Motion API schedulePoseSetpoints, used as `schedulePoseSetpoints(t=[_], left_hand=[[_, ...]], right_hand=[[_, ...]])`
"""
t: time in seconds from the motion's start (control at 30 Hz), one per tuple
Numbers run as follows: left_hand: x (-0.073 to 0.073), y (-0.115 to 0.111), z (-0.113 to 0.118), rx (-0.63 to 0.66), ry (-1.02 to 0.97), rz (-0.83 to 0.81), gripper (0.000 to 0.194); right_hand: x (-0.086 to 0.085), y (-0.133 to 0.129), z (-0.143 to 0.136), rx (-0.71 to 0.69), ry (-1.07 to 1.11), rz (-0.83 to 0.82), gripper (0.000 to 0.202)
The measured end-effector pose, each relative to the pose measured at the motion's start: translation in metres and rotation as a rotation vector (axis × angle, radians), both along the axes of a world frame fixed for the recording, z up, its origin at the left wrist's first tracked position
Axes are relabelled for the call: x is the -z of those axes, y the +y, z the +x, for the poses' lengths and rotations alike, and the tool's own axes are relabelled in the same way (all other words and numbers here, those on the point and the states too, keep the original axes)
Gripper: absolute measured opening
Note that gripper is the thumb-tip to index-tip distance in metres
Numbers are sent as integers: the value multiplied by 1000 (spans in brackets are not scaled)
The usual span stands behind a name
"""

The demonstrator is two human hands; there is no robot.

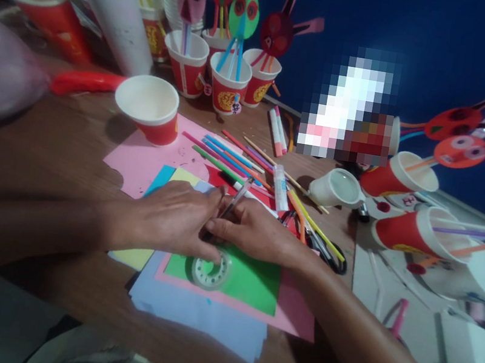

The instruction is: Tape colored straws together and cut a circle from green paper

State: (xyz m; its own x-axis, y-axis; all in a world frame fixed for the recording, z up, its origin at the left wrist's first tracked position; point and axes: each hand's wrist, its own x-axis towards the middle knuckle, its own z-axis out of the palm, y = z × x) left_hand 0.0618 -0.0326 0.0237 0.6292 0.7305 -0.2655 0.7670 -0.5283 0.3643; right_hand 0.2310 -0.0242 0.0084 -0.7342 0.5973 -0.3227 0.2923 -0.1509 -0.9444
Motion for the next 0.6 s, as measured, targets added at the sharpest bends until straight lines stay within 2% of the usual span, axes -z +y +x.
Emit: schedulePoseSetpoints(t=[0.07,0.17,0.27,0.37,0.43,0.53,0.6], left_hand=[[0,0,0,10,-8,3,70],[1,0,-1,11,-12,4,76],[2,1,-2,17,1,-18,77],[1,-1,-4,46,-3,-32,69],[-1,-3,-5,61,-15,-29,68],[-3,-5,-5,93,-50,-21,63],[-2,-2,-6,127,-98,-39,49]], right_hand=[[-3,1,1,59,-4,-22,18],[-6,1,8,230,-63,20,23],[-3,-4,23,466,-70,44,26],[8,-16,40,749,39,10,24],[15,-26,47,886,92,-32,22],[19,-39,49,985,173,-66,22],[18,-44,47,1014,214,-69,22]])
